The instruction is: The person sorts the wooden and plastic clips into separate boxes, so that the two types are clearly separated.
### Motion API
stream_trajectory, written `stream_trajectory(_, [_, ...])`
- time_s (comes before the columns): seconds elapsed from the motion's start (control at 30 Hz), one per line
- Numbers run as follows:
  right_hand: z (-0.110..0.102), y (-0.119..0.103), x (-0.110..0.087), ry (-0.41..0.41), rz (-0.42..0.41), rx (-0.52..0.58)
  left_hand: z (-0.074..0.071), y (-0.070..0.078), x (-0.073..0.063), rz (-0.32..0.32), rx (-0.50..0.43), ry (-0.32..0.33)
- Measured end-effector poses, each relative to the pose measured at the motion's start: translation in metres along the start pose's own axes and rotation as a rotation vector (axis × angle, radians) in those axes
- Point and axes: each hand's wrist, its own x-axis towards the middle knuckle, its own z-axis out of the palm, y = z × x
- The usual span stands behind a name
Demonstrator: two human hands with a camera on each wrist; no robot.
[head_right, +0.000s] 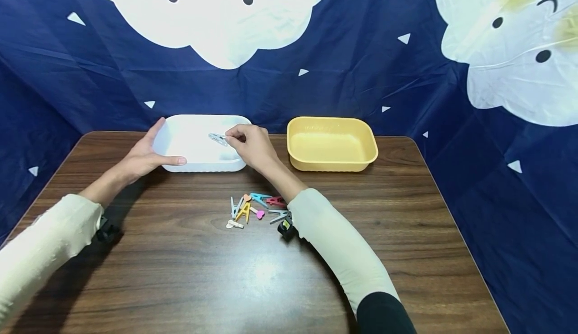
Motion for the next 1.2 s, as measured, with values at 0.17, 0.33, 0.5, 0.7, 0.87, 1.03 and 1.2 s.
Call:
stream_trajectory(0.17, [0.005, -0.003, 0.003, -0.005, 0.017, -0.010, -0.001, -0.001, 0.001, 0.003, -0.006, 0.002])
stream_trajectory(0.33, [0.005, -0.004, 0.005, -0.004, 0.026, -0.025, -0.001, -0.001, 0.003, -0.002, 0.001, 0.001])
stream_trajectory(0.5, [0.007, -0.003, 0.008, 0.012, 0.032, -0.026, -0.001, 0.000, 0.002, -0.008, 0.014, 0.001])
stream_trajectory(0.7, [0.012, -0.004, 0.014, 0.033, 0.064, -0.032, -0.001, -0.001, 0.001, -0.008, 0.012, 0.002])
stream_trajectory(0.87, [0.017, -0.005, 0.019, 0.037, 0.066, -0.028, -0.002, -0.002, 0.000, -0.007, 0.016, 0.008])
stream_trajectory(1.03, [0.024, -0.006, 0.024, 0.038, 0.070, -0.022, -0.002, -0.001, 0.001, -0.010, 0.007, 0.011])
stream_trajectory(1.2, [0.028, -0.010, 0.028, 0.053, 0.085, 0.007, 0.000, 0.001, 0.003, -0.018, 0.006, 0.003])
